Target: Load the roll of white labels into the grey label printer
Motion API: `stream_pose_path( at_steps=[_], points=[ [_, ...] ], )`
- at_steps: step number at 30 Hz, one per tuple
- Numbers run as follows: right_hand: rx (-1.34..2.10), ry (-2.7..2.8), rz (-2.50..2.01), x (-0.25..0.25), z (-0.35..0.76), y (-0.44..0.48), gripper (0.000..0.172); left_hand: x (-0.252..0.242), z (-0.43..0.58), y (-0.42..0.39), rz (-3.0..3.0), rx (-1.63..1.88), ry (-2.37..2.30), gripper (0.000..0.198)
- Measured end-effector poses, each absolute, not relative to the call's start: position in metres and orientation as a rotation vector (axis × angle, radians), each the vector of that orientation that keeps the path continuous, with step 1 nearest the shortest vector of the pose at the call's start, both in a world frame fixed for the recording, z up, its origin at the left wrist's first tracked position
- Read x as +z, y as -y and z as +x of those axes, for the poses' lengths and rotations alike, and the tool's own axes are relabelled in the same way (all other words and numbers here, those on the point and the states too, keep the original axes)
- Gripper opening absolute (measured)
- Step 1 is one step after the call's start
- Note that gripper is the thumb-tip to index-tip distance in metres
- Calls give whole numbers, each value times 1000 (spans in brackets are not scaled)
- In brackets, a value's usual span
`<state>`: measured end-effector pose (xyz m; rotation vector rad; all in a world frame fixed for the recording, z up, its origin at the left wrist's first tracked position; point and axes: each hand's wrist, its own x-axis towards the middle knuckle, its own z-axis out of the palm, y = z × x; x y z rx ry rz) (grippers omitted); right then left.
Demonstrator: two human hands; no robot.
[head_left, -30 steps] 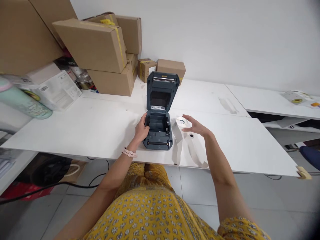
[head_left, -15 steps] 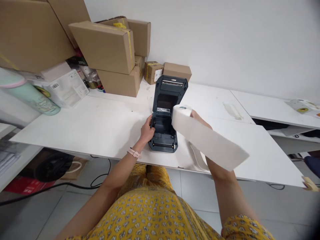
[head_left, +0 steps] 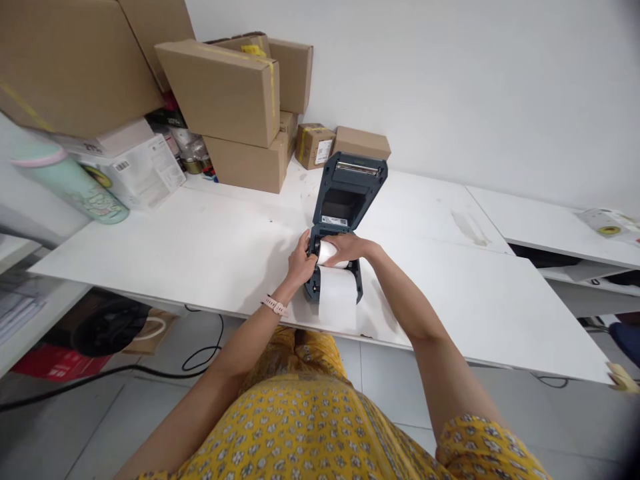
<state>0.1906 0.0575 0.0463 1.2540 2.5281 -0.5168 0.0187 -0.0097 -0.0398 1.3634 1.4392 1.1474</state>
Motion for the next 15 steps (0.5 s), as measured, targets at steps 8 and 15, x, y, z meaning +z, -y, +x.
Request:
stream_pose_path(
  at_steps=[8, 15],
  points=[
    [-429, -2873, 1349, 27, 203, 11, 65, -41, 20, 10, 1344, 1191, -1390, 81],
    [-296, -2857, 1612, 1, 190, 104, 60, -53, 22, 6, 1337, 1244, -1381, 79]
  ],
)
